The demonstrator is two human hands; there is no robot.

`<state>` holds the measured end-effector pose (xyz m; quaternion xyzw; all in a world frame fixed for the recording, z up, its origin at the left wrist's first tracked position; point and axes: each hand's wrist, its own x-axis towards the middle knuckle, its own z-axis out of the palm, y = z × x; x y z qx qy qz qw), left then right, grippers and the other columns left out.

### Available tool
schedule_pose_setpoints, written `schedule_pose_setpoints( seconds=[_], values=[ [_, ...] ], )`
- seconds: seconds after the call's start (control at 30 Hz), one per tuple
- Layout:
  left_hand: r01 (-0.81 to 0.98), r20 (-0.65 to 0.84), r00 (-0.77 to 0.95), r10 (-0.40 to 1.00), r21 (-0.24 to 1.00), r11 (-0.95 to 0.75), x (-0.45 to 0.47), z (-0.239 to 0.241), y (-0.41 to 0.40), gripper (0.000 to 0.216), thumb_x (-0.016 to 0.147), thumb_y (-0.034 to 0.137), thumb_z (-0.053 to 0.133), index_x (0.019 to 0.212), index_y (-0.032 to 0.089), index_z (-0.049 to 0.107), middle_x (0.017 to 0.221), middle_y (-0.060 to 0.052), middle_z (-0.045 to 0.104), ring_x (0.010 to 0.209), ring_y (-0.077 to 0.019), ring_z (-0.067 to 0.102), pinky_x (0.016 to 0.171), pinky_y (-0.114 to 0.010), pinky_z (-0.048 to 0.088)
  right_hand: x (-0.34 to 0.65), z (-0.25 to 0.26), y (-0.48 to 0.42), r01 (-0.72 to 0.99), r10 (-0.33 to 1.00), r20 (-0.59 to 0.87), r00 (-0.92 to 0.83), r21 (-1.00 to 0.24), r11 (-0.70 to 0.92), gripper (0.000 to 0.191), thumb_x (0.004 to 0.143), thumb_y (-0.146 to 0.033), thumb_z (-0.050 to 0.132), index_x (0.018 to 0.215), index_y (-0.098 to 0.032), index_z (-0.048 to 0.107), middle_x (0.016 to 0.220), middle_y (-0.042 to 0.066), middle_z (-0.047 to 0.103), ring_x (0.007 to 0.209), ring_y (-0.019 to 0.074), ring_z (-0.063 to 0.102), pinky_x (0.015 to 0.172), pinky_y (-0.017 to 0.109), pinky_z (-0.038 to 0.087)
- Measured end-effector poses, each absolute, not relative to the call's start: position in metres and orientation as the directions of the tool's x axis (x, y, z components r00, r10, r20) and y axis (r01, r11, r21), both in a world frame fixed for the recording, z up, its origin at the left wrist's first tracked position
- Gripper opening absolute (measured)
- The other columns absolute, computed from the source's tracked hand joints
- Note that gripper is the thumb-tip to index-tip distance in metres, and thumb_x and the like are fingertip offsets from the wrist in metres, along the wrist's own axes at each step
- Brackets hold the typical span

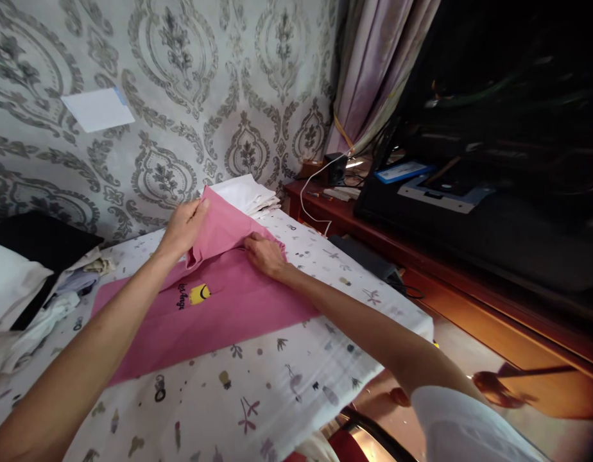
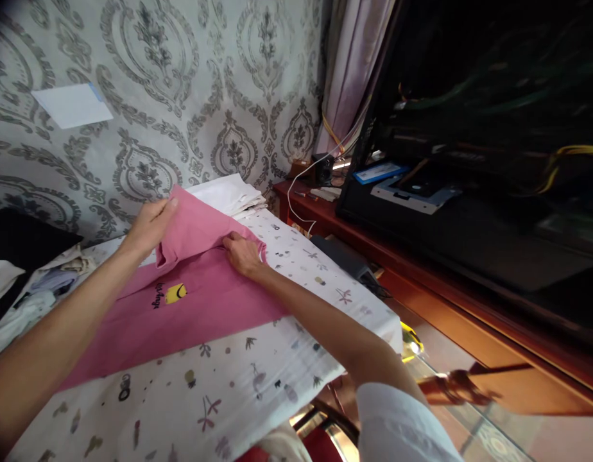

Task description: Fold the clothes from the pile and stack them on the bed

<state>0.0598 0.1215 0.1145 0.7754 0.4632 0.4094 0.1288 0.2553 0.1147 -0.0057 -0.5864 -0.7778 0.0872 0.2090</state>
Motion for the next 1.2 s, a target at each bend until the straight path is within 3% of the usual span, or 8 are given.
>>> schedule_pose_setpoints(
  seconds=[0.1, 0.3, 0.43, 0.53, 0.6, 0.7, 0.93, 1.2],
  values=[
    [0.645, 0.513, 0.282, 0.811, 0.524, -0.556, 0.062, 0.117, 0.106, 0.043, 0.094, 0.047, 0.041, 0.061, 0.023, 0.029, 0.056, 0.005, 0.027, 0.054, -0.0119, 0.029, 0.052, -0.028, 0.022, 0.263, -0.004, 0.104, 0.849, 0.932, 0.178, -0.315, -0.385, 0.361, 0.027, 0.089, -0.014, 0.047, 0.098, -0.022, 0.072, 0.120, 0.006, 0.068, 0.103, 0.0233, 0.062, 0.085, 0.033, 0.046],
    [0.655, 0.479, 0.448, 0.755, 0.399, -0.641, 0.065, 0.092, 0.048, 0.041, 0.101, 0.041, 0.037, 0.068, 0.020, 0.049, 0.057, 0.003, 0.044, 0.052, -0.0123, 0.041, 0.052, -0.026, 0.031, 0.281, -0.017, 0.109, 0.290, 0.999, -0.052, 0.000, -0.956, -0.049, 0.018, 0.092, -0.019, 0.052, 0.083, -0.017, 0.067, 0.093, 0.007, 0.074, 0.096, 0.0205, 0.067, 0.087, 0.032, 0.052],
    [0.607, 0.345, 0.670, 0.658, 0.257, -0.752, 0.064, 0.043, 0.009, 0.042, 0.105, 0.038, 0.032, 0.106, 0.021, 0.070, 0.084, -0.004, 0.067, 0.069, -0.0164, 0.060, 0.061, -0.028, 0.045, 0.294, -0.019, 0.127, 0.106, 0.979, -0.181, 0.091, -0.976, -0.191, 0.036, 0.103, -0.025, 0.029, 0.084, -0.015, 0.058, 0.072, 0.009, 0.068, 0.070, 0.0179, 0.070, 0.067, 0.030, 0.057],
    [0.597, 0.261, 0.751, 0.607, 0.123, -0.793, 0.063, 0.015, -0.005, 0.040, 0.105, 0.035, 0.033, 0.124, 0.024, 0.067, 0.095, -0.007, 0.070, 0.079, -0.0190, 0.064, 0.069, -0.031, 0.051, 0.299, -0.021, 0.137, 0.034, 0.966, -0.212, 0.150, -0.975, -0.219, 0.023, 0.101, -0.027, 0.039, 0.090, -0.015, 0.055, 0.065, 0.007, 0.065, 0.061, 0.0177, 0.067, 0.060, 0.029, 0.057],
    [0.608, 0.251, 0.752, 0.610, 0.095, -0.789, 0.064, 0.006, -0.007, 0.041, 0.106, 0.034, 0.033, 0.125, 0.025, 0.067, 0.098, -0.007, 0.070, 0.080, -0.0189, 0.064, 0.071, -0.031, 0.052, 0.299, -0.023, 0.142, 0.021, 0.957, -0.214, 0.194, -0.975, -0.222, 0.010, 0.094, -0.024, 0.055, 0.098, -0.014, 0.054, 0.063, 0.003, 0.063, 0.056, 0.0163, 0.064, 0.056, 0.028, 0.057],
    [0.618, 0.264, 0.739, 0.620, 0.101, -0.780, 0.066, 0.006, -0.005, 0.040, 0.106, 0.035, 0.032, 0.128, 0.026, 0.065, 0.102, -0.007, 0.069, 0.083, -0.0186, 0.064, 0.074, -0.031, 0.052, 0.299, -0.026, 0.149, 0.048, 0.945, -0.189, 0.266, -0.977, -0.209, 0.032, 0.081, -0.012, 0.067, 0.110, -0.016, 0.053, 0.063, -0.004, 0.060, 0.050, 0.0122, 0.059, 0.053, 0.025, 0.055],
    [0.601, 0.197, 0.770, 0.606, 0.094, -0.794, 0.074, -0.002, -0.010, 0.036, 0.104, 0.030, 0.041, 0.133, 0.025, 0.060, 0.096, -0.007, 0.064, 0.088, -0.0211, 0.059, 0.076, -0.034, 0.051, 0.307, -0.030, 0.161, 0.215, 0.948, -0.086, 0.307, -0.964, -0.157, 0.041, 0.072, -0.003, 0.066, 0.110, -0.016, 0.061, 0.079, -0.001, 0.068, 0.054, 0.0105, 0.060, 0.056, 0.025, 0.056],
    [0.600, 0.209, 0.769, 0.605, 0.091, -0.794, 0.078, -0.014, -0.014, 0.037, 0.102, 0.026, 0.042, 0.134, 0.022, 0.060, 0.099, -0.010, 0.062, 0.090, -0.0244, 0.058, 0.078, -0.040, 0.052, 0.316, -0.026, 0.158, 0.441, 0.955, 0.053, 0.291, -0.894, -0.085, 0.042, 0.082, -0.005, 0.049, 0.121, -0.017, 0.061, 0.111, 0.010, 0.070, 0.082, 0.0170, 0.071, 0.072, 0.030, 0.058]
  ],
)
